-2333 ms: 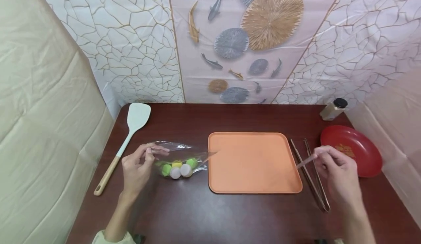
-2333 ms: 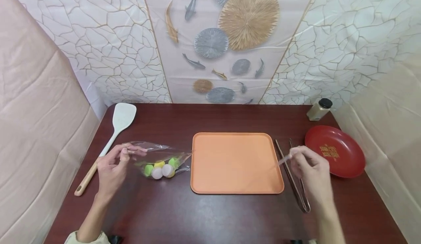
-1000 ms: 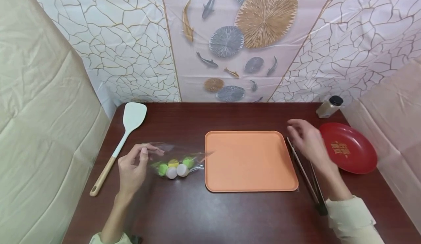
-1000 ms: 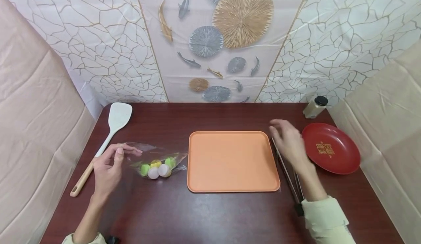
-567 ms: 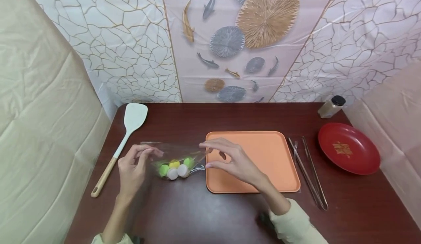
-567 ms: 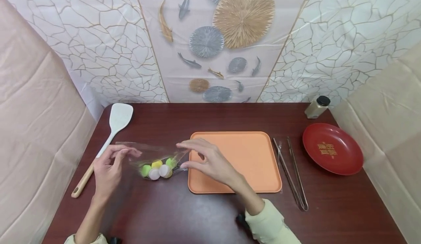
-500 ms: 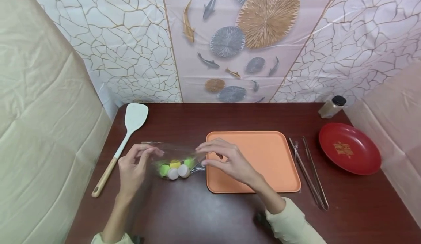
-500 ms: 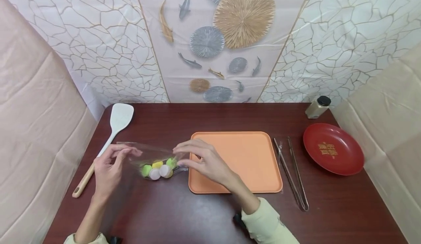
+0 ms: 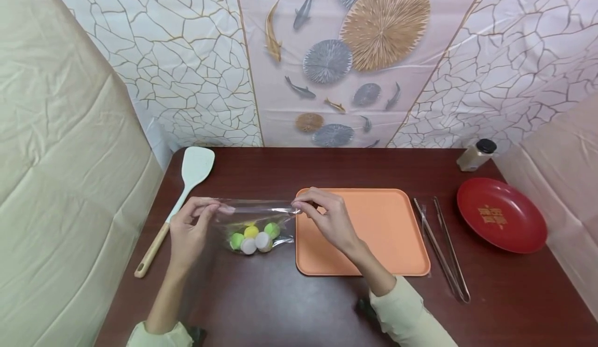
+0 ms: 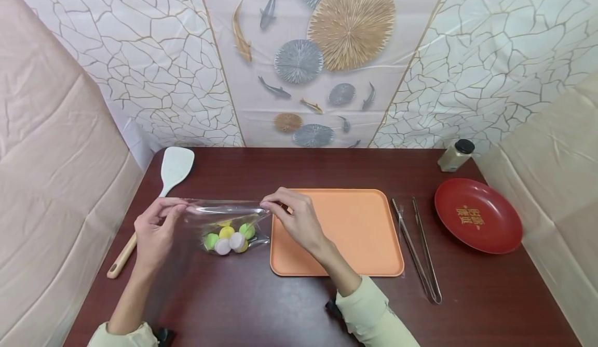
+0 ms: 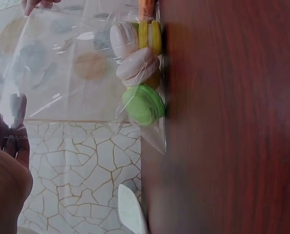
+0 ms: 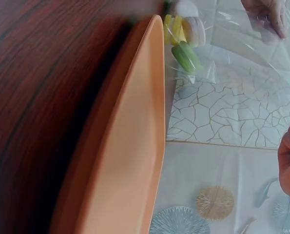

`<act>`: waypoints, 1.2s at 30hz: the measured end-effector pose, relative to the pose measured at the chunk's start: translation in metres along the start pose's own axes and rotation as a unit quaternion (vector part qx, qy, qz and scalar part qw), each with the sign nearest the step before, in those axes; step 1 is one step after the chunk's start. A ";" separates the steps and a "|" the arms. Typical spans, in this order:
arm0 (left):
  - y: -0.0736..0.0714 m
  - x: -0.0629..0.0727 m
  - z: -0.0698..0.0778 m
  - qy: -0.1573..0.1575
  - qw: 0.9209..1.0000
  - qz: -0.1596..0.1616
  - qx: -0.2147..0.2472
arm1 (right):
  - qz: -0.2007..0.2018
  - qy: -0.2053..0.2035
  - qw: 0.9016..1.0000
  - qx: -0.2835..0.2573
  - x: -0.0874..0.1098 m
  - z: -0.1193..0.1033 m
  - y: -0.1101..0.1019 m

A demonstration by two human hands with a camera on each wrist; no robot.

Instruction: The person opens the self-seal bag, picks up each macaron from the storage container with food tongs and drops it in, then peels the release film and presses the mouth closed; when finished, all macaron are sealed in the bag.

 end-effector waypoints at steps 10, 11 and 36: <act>-0.007 -0.002 -0.004 -0.036 0.999 0.003 0.023 | -0.047 0.069 0.995 -0.048 0.001 0.006 0.014; -0.008 -0.002 -0.004 -0.038 0.999 0.005 0.020 | -0.048 0.077 0.995 -0.051 0.000 0.007 0.015; -0.030 -0.008 -0.007 -0.029 0.994 -0.108 -0.008 | -0.027 0.015 0.989 -0.142 0.001 0.020 0.017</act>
Point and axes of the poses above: each hand's wrist, its own x-axis away from the middle knuckle, its own y-axis out of the palm, z = x × y, the point moved 5 cm from there along -x, towards the middle knuckle, and after that the axes turned 7 degrees about x, right-handed, at the moved point
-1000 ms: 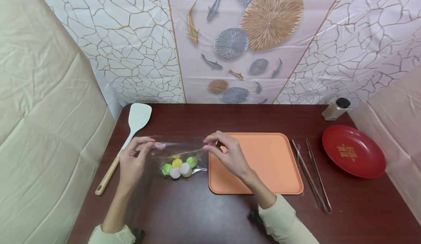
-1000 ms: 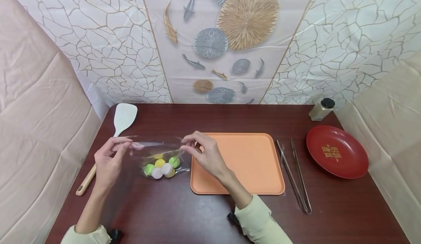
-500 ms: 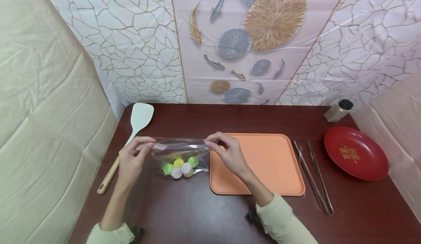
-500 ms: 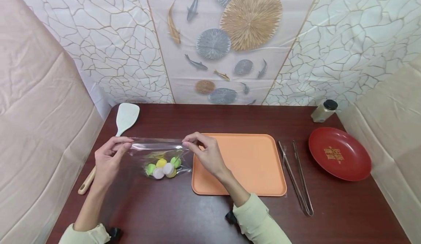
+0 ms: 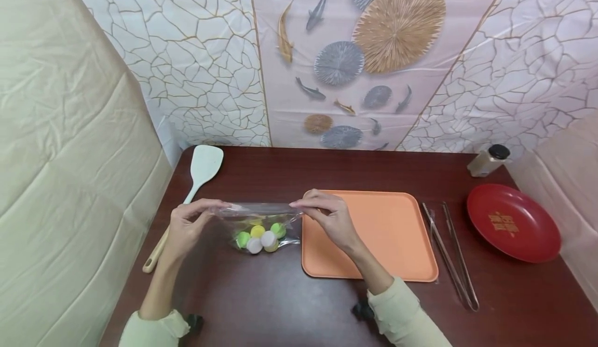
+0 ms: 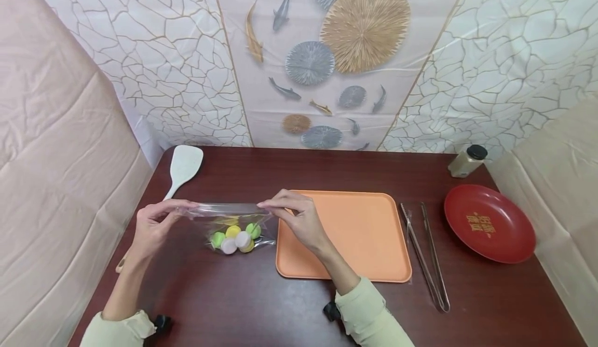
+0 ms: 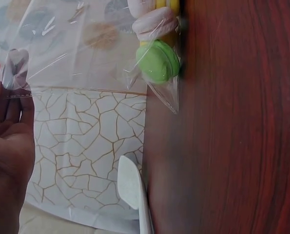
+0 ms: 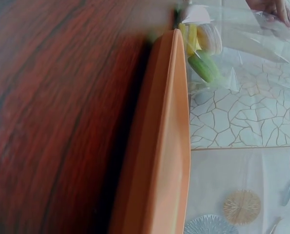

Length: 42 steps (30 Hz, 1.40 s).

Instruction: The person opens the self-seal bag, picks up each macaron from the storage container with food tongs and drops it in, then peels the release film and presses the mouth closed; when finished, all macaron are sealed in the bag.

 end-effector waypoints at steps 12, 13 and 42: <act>0.000 -0.001 0.000 -0.010 1.000 -0.007 -0.003 | -0.008 -0.044 0.998 0.042 -0.003 -0.007 -0.003; 0.002 -0.001 0.001 -0.001 1.000 -0.007 0.000 | -0.008 -0.047 0.998 0.042 -0.003 -0.007 -0.004; 0.022 -0.003 0.013 0.016 0.996 0.072 -0.050 | -0.199 -0.100 0.876 0.429 -0.058 -0.062 0.065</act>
Point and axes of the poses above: each hand's wrist, its own x-axis away from the middle knuckle, its own y-axis out of the palm, z = x × y, the point moved 5 cm from there along -x, towards the middle knuckle, and after that the axes turned 7 degrees about x, right-handed, at the moved point
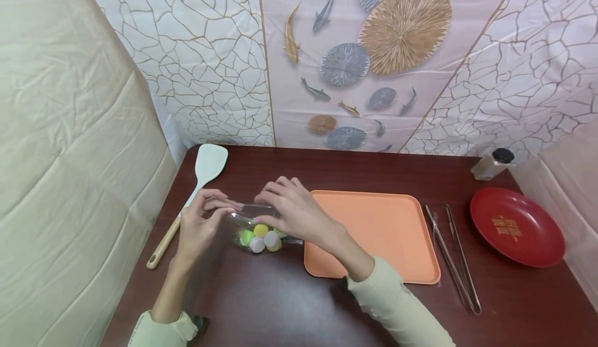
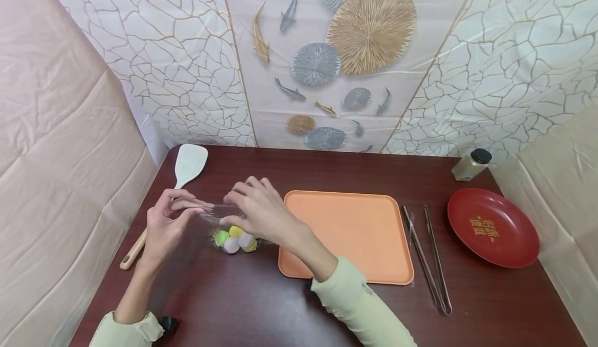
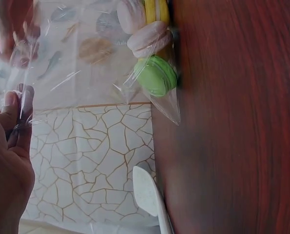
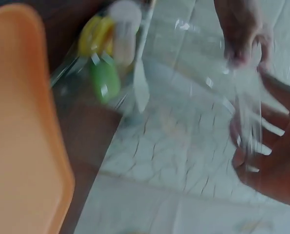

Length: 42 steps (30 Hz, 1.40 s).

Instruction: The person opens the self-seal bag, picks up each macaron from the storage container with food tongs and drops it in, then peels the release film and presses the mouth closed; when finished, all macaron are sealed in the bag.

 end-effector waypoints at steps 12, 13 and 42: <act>-0.006 0.001 0.003 -0.002 0.999 0.009 -0.039 | -0.044 -0.020 0.997 0.059 -0.027 -0.020 0.017; -0.006 0.001 0.003 -0.002 0.999 0.007 -0.034 | -0.040 -0.023 0.997 0.061 -0.025 -0.019 0.017; -0.005 0.004 0.004 -0.003 1.000 -0.007 -0.009 | 0.020 -0.028 0.999 0.005 0.050 0.038 -0.022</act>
Point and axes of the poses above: each hand's wrist, its own x-axis away from the middle knuckle, its own y-axis out of the palm, z = x × y, the point moved 5 cm from there along -x, towards the middle knuckle, and after that the axes turned 7 degrees about x, right-handed, at the moved point
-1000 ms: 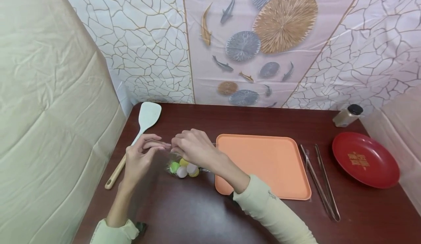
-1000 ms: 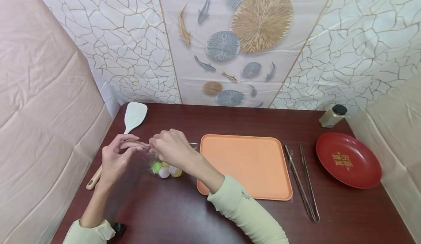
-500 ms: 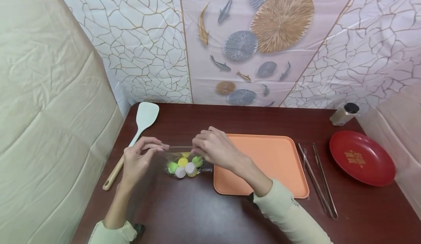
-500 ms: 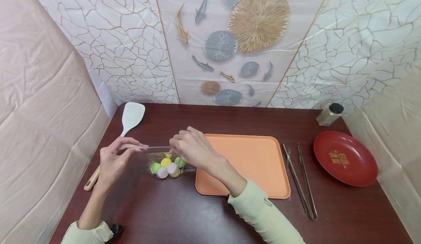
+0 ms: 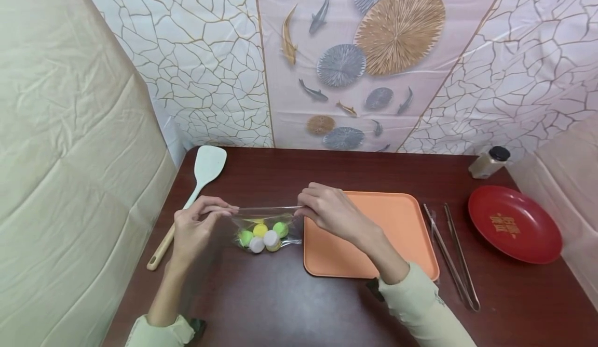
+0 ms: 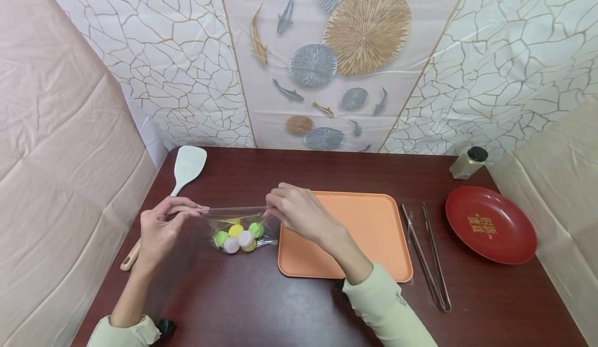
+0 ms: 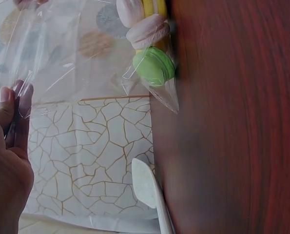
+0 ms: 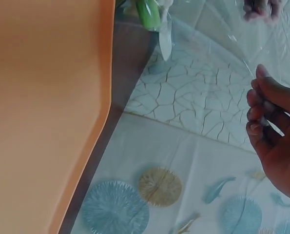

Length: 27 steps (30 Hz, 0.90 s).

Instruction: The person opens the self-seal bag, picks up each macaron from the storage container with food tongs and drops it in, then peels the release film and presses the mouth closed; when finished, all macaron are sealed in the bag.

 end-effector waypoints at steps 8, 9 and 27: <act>-0.003 0.004 0.001 -0.008 1.000 0.013 -0.003 | 0.004 -0.012 0.998 -0.063 0.009 0.002 -0.003; -0.003 0.005 0.002 -0.009 1.000 0.014 -0.002 | 0.004 -0.012 0.997 -0.073 0.010 0.001 -0.004; -0.013 0.029 0.005 -0.143 0.987 -0.069 0.034 | -0.223 0.090 0.817 -0.525 0.031 0.006 0.049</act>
Point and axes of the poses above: each hand's wrist, its own x-axis away from the middle knuckle, its own y-axis out of the palm, z = x × y, the point moved 5 cm from there along -x, towards the middle knuckle, and after that the axes turned 7 degrees about x, right-handed, at the moved point
